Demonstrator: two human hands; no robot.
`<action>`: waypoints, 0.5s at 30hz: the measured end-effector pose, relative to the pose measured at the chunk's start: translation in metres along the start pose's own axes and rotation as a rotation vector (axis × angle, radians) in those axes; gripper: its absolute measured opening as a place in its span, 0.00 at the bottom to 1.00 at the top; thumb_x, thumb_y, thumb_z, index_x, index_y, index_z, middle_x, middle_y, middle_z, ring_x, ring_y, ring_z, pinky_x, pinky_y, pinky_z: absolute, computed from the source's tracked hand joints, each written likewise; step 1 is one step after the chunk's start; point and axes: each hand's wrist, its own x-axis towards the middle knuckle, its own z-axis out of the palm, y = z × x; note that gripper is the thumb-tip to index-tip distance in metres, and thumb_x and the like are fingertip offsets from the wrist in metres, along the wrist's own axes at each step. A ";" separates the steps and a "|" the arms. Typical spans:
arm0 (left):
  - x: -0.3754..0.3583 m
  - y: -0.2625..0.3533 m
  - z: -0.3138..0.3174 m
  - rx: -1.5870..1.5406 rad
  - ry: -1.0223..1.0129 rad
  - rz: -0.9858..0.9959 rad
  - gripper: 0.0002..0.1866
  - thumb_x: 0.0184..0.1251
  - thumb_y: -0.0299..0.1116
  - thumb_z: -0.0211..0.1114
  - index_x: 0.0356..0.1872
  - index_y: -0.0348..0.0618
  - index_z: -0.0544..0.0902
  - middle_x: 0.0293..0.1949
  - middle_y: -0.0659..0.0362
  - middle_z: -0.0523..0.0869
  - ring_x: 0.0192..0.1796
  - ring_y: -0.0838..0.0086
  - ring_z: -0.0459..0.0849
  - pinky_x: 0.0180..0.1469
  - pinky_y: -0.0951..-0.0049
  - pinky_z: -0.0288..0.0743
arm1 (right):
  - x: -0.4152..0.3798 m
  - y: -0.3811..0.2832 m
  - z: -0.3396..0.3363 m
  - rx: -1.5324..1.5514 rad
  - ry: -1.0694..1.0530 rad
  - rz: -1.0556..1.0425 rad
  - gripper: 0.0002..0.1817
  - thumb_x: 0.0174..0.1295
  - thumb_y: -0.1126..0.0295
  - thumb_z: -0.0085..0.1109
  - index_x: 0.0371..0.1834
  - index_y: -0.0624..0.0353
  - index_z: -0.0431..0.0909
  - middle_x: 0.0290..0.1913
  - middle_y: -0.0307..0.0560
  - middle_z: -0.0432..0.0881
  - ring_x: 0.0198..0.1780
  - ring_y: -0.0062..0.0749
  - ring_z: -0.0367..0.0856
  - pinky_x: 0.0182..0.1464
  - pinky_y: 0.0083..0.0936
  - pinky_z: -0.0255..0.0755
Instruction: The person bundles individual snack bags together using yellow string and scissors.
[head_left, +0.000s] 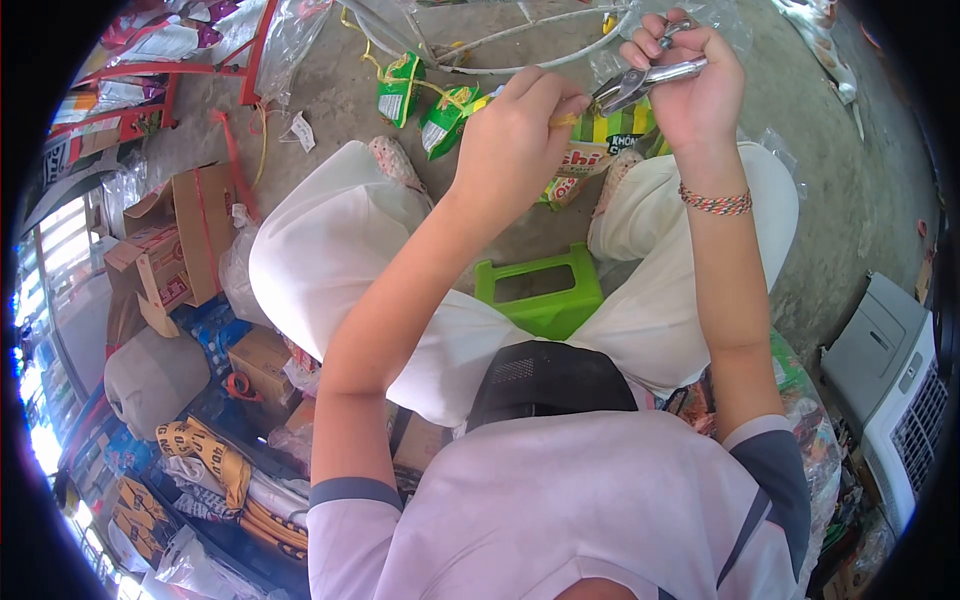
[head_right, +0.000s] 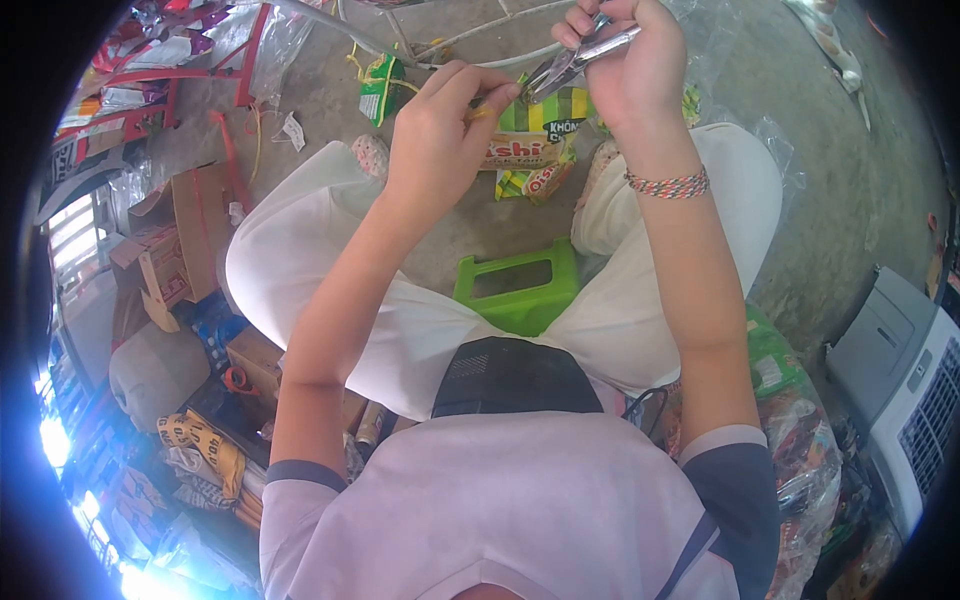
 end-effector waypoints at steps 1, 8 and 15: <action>0.001 0.001 -0.002 0.006 -0.010 -0.016 0.06 0.64 0.29 0.68 0.36 0.38 0.83 0.33 0.56 0.82 0.29 0.63 0.81 0.31 0.68 0.75 | 0.000 0.001 -0.001 0.007 -0.001 0.003 0.06 0.57 0.74 0.47 0.37 0.58 0.70 0.31 0.44 0.71 0.29 0.31 0.68 0.32 0.28 0.66; -0.001 0.001 -0.001 0.024 -0.011 -0.005 0.06 0.65 0.30 0.67 0.35 0.38 0.82 0.33 0.56 0.82 0.29 0.61 0.81 0.31 0.67 0.75 | 0.008 -0.005 0.004 -0.038 0.244 0.085 0.09 0.72 0.68 0.50 0.39 0.63 0.74 0.34 0.49 0.79 0.33 0.34 0.76 0.36 0.32 0.73; -0.004 0.003 0.004 0.071 -0.030 0.008 0.07 0.65 0.32 0.67 0.36 0.40 0.82 0.34 0.56 0.82 0.31 0.60 0.82 0.31 0.65 0.75 | 0.019 -0.006 -0.029 0.062 0.260 0.189 0.14 0.69 0.61 0.51 0.33 0.63 0.70 0.30 0.46 0.71 0.31 0.32 0.69 0.35 0.30 0.67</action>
